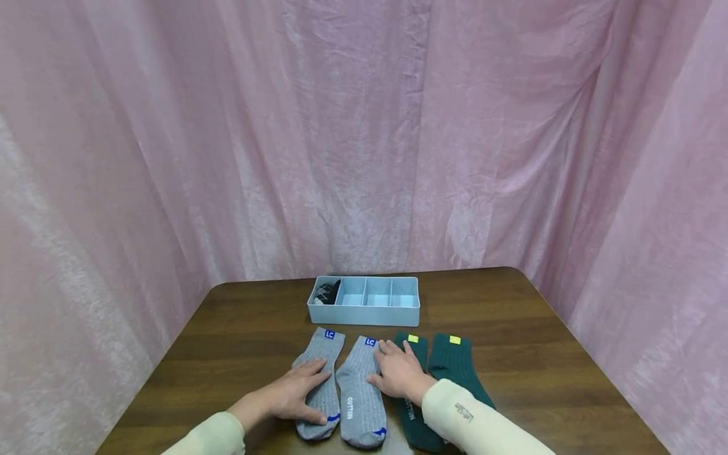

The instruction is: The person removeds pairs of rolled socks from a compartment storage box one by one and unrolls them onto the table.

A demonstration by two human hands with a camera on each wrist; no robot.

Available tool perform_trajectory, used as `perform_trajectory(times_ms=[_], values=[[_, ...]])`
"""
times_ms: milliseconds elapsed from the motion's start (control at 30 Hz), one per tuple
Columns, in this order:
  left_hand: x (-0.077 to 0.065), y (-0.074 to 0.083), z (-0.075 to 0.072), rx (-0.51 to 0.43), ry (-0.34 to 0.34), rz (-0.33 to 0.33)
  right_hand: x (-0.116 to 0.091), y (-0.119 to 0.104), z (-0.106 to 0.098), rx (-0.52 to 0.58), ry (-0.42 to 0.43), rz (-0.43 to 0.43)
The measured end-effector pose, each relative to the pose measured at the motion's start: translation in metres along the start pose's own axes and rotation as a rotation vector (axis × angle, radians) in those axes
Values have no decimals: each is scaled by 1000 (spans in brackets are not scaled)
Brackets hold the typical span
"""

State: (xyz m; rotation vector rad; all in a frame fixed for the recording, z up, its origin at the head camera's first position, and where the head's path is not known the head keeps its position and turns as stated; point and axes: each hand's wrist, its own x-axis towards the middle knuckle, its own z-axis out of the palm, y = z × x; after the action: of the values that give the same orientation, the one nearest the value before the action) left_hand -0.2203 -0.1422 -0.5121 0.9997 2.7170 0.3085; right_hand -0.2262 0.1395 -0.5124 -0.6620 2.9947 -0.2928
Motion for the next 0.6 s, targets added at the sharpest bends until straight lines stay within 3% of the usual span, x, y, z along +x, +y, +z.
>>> perform_trajectory(times_ms=[600], values=[[-4,17,6,48,-27,-37,4,14,-3,43,-105,-44]])
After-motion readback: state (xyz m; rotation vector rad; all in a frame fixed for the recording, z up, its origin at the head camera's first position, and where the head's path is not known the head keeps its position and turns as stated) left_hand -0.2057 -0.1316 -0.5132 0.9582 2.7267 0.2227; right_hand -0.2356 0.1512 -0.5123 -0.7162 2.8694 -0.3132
